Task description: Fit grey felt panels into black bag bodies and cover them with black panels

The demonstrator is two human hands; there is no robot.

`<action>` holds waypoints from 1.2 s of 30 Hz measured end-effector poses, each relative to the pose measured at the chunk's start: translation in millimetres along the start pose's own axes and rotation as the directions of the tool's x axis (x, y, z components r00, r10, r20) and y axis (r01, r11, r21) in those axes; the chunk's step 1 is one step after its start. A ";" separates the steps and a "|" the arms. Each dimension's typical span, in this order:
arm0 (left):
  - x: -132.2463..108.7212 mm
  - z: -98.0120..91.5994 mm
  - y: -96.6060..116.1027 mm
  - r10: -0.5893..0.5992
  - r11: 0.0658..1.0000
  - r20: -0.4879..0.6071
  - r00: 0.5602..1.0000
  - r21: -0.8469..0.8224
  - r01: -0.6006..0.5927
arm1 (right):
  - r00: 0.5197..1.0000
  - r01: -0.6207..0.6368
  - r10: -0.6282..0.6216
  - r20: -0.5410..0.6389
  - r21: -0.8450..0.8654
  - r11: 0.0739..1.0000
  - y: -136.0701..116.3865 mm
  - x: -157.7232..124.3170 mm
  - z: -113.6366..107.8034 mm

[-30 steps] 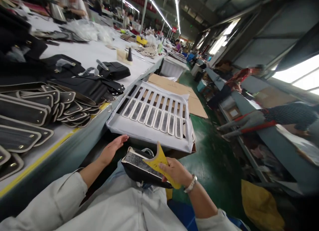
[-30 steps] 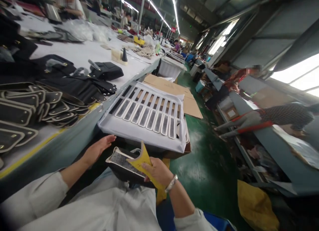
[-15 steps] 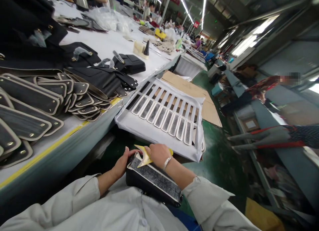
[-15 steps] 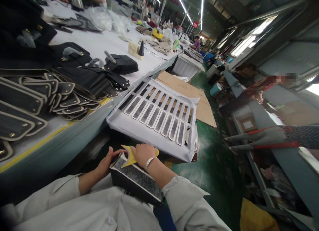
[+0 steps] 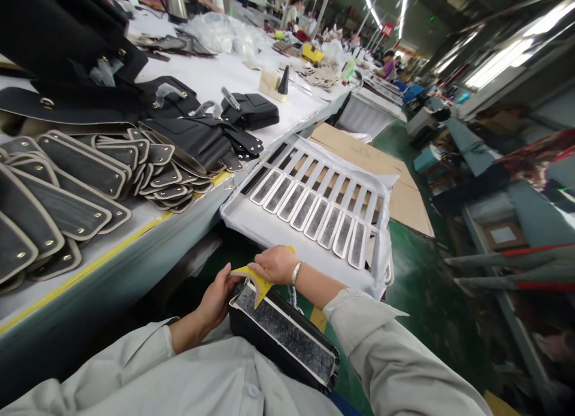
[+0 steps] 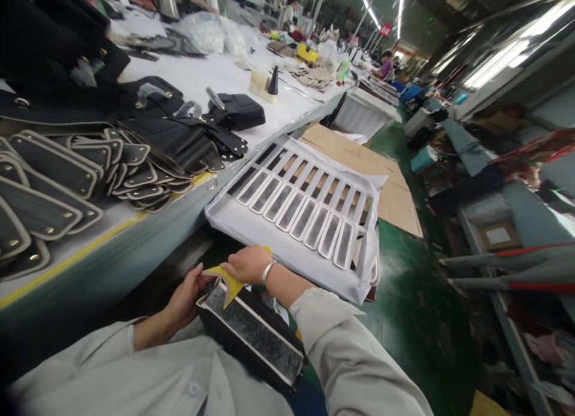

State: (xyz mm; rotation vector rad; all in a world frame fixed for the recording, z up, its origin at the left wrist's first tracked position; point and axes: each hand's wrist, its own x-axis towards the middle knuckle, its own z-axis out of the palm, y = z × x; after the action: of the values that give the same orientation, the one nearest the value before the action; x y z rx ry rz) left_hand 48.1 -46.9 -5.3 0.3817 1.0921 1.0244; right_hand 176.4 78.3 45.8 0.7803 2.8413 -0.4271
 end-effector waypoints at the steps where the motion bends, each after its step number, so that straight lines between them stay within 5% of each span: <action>1: -0.9 1.5 -2.1 0.016 1.000 -0.034 0.999 0.005 -0.016 | 0.999 0.033 -0.033 -0.005 -0.013 0.999 1.3 -0.6 0.2; 7: -3.9 1.5 -14.9 0.133 0.972 -0.116 0.984 0.212 -0.106 | 0.987 0.162 -0.160 0.027 -0.089 0.983 9.4 -7.9 -0.3; 12: -7.2 -6.1 -10.5 0.267 0.870 0.001 0.964 0.430 -0.242 | 0.978 0.170 -0.156 0.137 -0.098 0.980 12.2 -21.2 0.1; 22: 9.0 -10.6 12.6 0.064 0.910 0.196 0.978 0.392 -0.138 | 0.964 -0.060 0.069 0.258 -0.044 0.997 9.6 -53.0 -2.5; 28: 37.3 -18.5 48.5 -0.107 0.736 0.425 0.899 0.642 -0.216 | 0.951 -0.217 0.237 0.196 -0.119 0.969 -1.3 -71.9 -8.4; 32: 37.9 -26.0 60.9 -0.069 0.621 0.485 0.872 0.704 -0.343 | 0.868 -0.470 0.482 0.122 -0.117 0.875 -7.1 -112.6 -25.2; 36: 16.4 -47.4 47.8 -0.095 0.677 0.510 0.855 0.663 -0.320 | 0.773 -0.635 0.600 0.208 0.247 0.732 -28.3 -173.8 -38.6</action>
State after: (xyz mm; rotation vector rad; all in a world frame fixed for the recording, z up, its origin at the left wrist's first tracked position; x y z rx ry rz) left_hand -15.1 -18.7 -2.2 1.3310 0.9467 0.4774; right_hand 306.3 -15.1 128.8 1.6285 2.2278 -0.7709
